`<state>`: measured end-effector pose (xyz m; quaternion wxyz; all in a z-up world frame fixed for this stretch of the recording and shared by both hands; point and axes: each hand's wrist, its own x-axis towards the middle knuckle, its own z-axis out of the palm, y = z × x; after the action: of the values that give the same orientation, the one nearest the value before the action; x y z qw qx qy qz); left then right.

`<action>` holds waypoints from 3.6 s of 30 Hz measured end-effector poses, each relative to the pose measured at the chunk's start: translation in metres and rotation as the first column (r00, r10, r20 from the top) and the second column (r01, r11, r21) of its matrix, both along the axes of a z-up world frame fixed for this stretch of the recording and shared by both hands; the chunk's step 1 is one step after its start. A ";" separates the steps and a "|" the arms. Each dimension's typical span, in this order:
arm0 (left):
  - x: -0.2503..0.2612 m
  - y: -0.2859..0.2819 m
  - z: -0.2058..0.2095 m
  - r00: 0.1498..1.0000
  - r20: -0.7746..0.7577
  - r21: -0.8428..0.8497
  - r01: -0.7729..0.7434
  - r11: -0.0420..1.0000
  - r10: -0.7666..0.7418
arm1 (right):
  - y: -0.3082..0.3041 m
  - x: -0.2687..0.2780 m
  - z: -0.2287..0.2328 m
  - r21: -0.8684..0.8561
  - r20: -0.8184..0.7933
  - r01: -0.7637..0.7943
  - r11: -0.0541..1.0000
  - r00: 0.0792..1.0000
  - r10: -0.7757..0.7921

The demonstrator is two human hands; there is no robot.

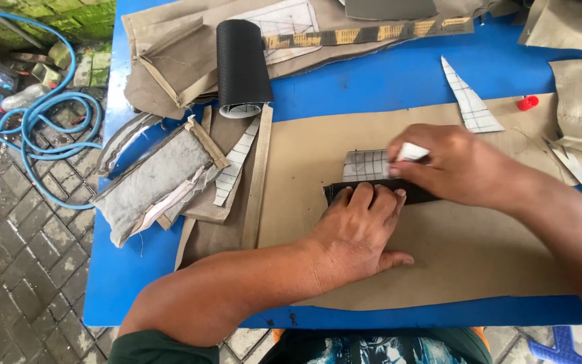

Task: Applying adhesive to leather strips and bonding them to a template for assembly

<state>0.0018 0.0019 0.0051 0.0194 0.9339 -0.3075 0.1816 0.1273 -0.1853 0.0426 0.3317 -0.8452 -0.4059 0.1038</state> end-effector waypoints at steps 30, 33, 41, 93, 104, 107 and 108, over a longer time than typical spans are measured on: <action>0.052 0.018 0.001 0.999 0.013 -0.053 0.042 0.998 -0.041 | -0.053 0.006 -0.027 -0.303 0.514 0.213 0.929 0.857 -0.029; 0.049 0.014 -0.003 0.999 0.041 -0.018 -0.011 1.000 0.012 | -0.053 0.006 -0.031 -0.320 0.525 0.250 0.914 0.850 -0.049; 0.024 0.004 -0.002 0.995 0.020 0.118 -0.101 0.988 0.099 | -0.048 0.004 0.000 0.214 -0.231 0.229 0.950 0.956 -0.178; 0.034 0.007 0.023 0.927 0.375 -0.063 0.030 0.998 -0.004 | -0.039 0.033 0.007 -0.419 -0.095 0.129 0.899 0.978 -0.184; 0.020 0.006 0.021 0.950 -0.312 -0.183 -0.026 0.983 -0.033 | -0.028 0.021 -0.005 0.069 -0.231 0.534 0.843 0.831 -0.507; 0.020 0.006 0.015 0.961 -0.275 -0.114 -0.057 0.992 0.023 | -0.025 0.031 0.003 0.110 -0.325 0.580 0.807 0.788 -0.522; 0.019 0.005 0.013 0.978 -0.207 -0.133 -0.049 0.990 0.020 | -0.024 0.037 0.005 0.057 -0.378 0.619 0.784 0.740 -0.556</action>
<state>0.0207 0.0068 0.0182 0.1120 0.9492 -0.2743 0.1056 0.1638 -0.2089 0.0475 0.4871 -0.8653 -0.0612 0.1013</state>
